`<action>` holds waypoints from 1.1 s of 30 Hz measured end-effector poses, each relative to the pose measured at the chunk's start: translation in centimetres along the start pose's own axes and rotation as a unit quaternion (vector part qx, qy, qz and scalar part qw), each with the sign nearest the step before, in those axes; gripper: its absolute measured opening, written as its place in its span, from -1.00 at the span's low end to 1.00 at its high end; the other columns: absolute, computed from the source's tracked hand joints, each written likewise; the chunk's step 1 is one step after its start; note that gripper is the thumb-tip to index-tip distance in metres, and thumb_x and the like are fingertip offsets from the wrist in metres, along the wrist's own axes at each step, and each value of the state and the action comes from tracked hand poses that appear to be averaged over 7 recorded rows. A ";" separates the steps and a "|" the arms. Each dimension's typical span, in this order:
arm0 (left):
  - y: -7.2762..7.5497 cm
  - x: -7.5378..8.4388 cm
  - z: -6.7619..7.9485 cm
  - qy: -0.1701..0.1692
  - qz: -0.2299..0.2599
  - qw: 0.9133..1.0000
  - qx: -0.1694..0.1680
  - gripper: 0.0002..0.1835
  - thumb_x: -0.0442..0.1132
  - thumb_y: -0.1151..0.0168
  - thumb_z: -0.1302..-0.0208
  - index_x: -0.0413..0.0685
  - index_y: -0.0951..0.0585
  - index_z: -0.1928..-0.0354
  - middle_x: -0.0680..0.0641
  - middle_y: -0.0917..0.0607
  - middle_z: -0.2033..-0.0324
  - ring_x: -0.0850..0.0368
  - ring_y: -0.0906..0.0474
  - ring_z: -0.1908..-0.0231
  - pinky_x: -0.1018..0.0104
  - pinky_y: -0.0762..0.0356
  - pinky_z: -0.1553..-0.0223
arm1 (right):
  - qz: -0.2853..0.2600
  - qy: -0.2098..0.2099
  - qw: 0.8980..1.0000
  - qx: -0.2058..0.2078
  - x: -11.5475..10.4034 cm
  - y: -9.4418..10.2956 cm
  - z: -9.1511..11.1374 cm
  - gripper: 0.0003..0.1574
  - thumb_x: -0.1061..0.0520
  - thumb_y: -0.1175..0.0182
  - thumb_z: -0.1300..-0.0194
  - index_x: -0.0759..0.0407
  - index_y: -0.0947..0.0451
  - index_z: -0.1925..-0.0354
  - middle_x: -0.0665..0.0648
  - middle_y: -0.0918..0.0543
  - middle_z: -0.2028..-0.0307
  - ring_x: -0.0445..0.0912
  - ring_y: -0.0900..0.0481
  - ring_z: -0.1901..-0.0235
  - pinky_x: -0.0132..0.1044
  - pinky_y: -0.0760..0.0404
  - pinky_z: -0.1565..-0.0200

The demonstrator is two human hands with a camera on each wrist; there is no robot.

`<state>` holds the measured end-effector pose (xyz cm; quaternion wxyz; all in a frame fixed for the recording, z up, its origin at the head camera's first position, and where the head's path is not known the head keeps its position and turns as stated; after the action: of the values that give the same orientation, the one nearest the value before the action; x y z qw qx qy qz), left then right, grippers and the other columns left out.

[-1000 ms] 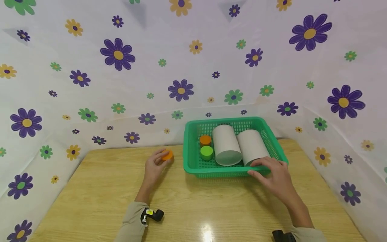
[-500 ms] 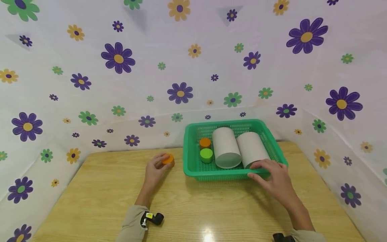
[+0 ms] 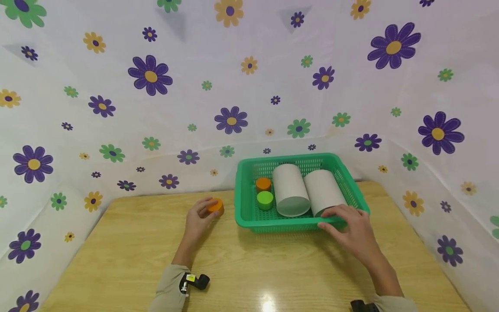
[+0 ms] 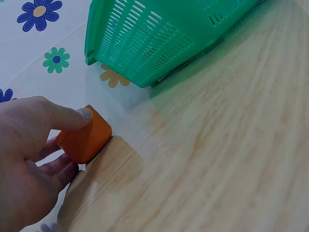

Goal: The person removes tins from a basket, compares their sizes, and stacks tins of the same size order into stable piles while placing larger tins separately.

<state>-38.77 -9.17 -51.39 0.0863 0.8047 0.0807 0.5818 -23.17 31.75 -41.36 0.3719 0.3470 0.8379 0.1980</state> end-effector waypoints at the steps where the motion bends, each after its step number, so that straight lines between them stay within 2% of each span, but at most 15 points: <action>1: 0.0 -0.1 0.0 0.004 0.005 1.000 -0.001 -0.64 -0.36 -0.47 -0.24 -0.24 -0.71 -0.08 -0.24 -0.53 -0.29 -0.20 -0.48 -0.28 -0.01 -0.46 -0.31 | 0.002 -0.003 1.000 -0.002 0.0 0.0 0.1 -0.55 0.28 -0.62 0.06 -0.08 -0.70 0.22 -0.09 -0.74 0.22 -0.42 -0.50 0.08 0.11 -0.18 0.01; 5: -0.2 -0.5 0.1 0.031 0.005 1.000 -0.006 -0.55 -0.30 -0.46 -0.27 -0.12 -0.66 -0.20 -0.20 -0.49 -0.32 -0.21 -0.49 -0.27 -0.06 -0.49 -0.28 | 0.004 -0.017 1.000 -0.005 0.2 0.0 0.8 -0.58 0.26 -0.61 0.04 -0.06 -0.70 0.23 -0.11 -0.73 0.24 -0.42 -0.49 0.09 0.13 -0.19 0.02; 7: -0.3 -0.2 0.0 0.033 -0.004 0.999 -0.004 -0.49 -0.29 -0.45 -0.28 -0.06 -0.61 -0.28 -0.19 -0.48 -0.33 -0.24 -0.46 -0.30 -0.12 -0.47 -0.28 | 0.002 -0.018 1.000 -0.001 0.2 0.1 1.0 -0.58 0.26 -0.61 0.04 -0.06 -0.70 0.23 -0.12 -0.73 0.24 -0.42 -0.49 0.08 0.13 -0.18 0.03; 10: 0.0 0.7 -0.5 0.019 -0.015 1.000 0.012 -0.43 -0.34 -0.44 -0.26 -0.05 -0.56 -0.32 -0.23 -0.47 -0.34 -0.31 -0.41 -0.31 -0.21 -0.42 -0.30 | -0.004 -0.014 1.000 0.002 0.2 0.4 1.0 -0.56 0.29 -0.61 0.05 -0.06 -0.70 0.22 -0.12 -0.73 0.24 -0.41 -0.49 0.08 0.13 -0.17 0.02; 15: 0.8 2.7 -0.9 -0.029 -0.024 0.999 0.039 -0.45 -0.39 -0.44 -0.24 -0.15 -0.58 -0.28 -0.23 -0.52 -0.29 -0.31 -0.40 -0.29 -0.30 -0.30 -0.35 | -0.003 -0.011 1.000 -0.001 0.1 0.4 0.7 -0.55 0.30 -0.61 0.06 -0.07 -0.69 0.23 -0.12 -0.73 0.24 -0.42 -0.49 0.09 0.12 -0.17 0.02; 19: 0.9 5.0 -0.8 -0.062 -0.030 0.997 0.041 -0.44 -0.33 -0.43 -0.29 -0.11 -0.55 -0.32 -0.18 -0.53 -0.29 -0.28 -0.40 -0.29 -0.31 -0.29 -0.35 | -0.004 -0.012 1.000 -0.005 0.1 0.5 0.5 -0.57 0.29 -0.61 0.04 -0.06 -0.69 0.22 -0.11 -0.73 0.23 -0.42 -0.48 0.08 0.15 -0.17 0.02; 24: 0.3 8.6 -0.3 -0.107 -0.036 0.993 0.036 -0.44 -0.37 -0.41 -0.30 -0.13 -0.53 -0.34 -0.16 -0.56 -0.27 -0.26 -0.44 -0.28 -0.23 -0.37 -0.33 | -0.006 -0.012 1.000 -0.009 0.0 0.5 0.3 -0.58 0.28 -0.60 0.03 -0.06 -0.69 0.21 -0.11 -0.72 0.22 -0.41 -0.48 0.07 0.19 -0.18 0.01; 29: -1.2 11.9 0.2 -0.151 -0.039 0.988 0.004 -0.50 -0.37 -0.40 -0.32 -0.07 -0.58 -0.29 -0.08 -0.59 -0.23 -0.12 -0.47 -0.27 -0.20 -0.39 -0.32 | -0.007 -0.006 1.000 -0.002 -0.3 0.5 0.2 -0.55 0.30 -0.61 0.05 -0.07 -0.70 0.22 -0.10 -0.73 0.23 -0.42 -0.47 0.07 0.18 -0.18 0.01; 33: -2.3 13.7 0.4 -0.175 -0.037 0.984 -0.019 -0.52 -0.38 -0.40 -0.31 -0.04 -0.60 -0.26 -0.05 -0.60 -0.21 -0.02 -0.46 -0.27 -0.19 -0.40 -0.29 | -0.010 0.001 1.000 0.000 -0.4 0.1 0.0 -0.55 0.31 -0.61 0.07 -0.05 -0.70 0.23 -0.10 -0.73 0.24 -0.41 -0.49 0.08 0.14 -0.18 -0.01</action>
<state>-34.21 -3.81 -39.38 0.1362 0.8887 0.0830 0.4299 -22.96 31.50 -41.07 0.3725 0.3384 0.8420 0.1945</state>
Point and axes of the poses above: each hand's wrist, its own z-axis away from the middle knuckle, its own y-axis out of the back of the hand, x = y × z, the point moved 10 cm from there along -z, towards the middle knuckle
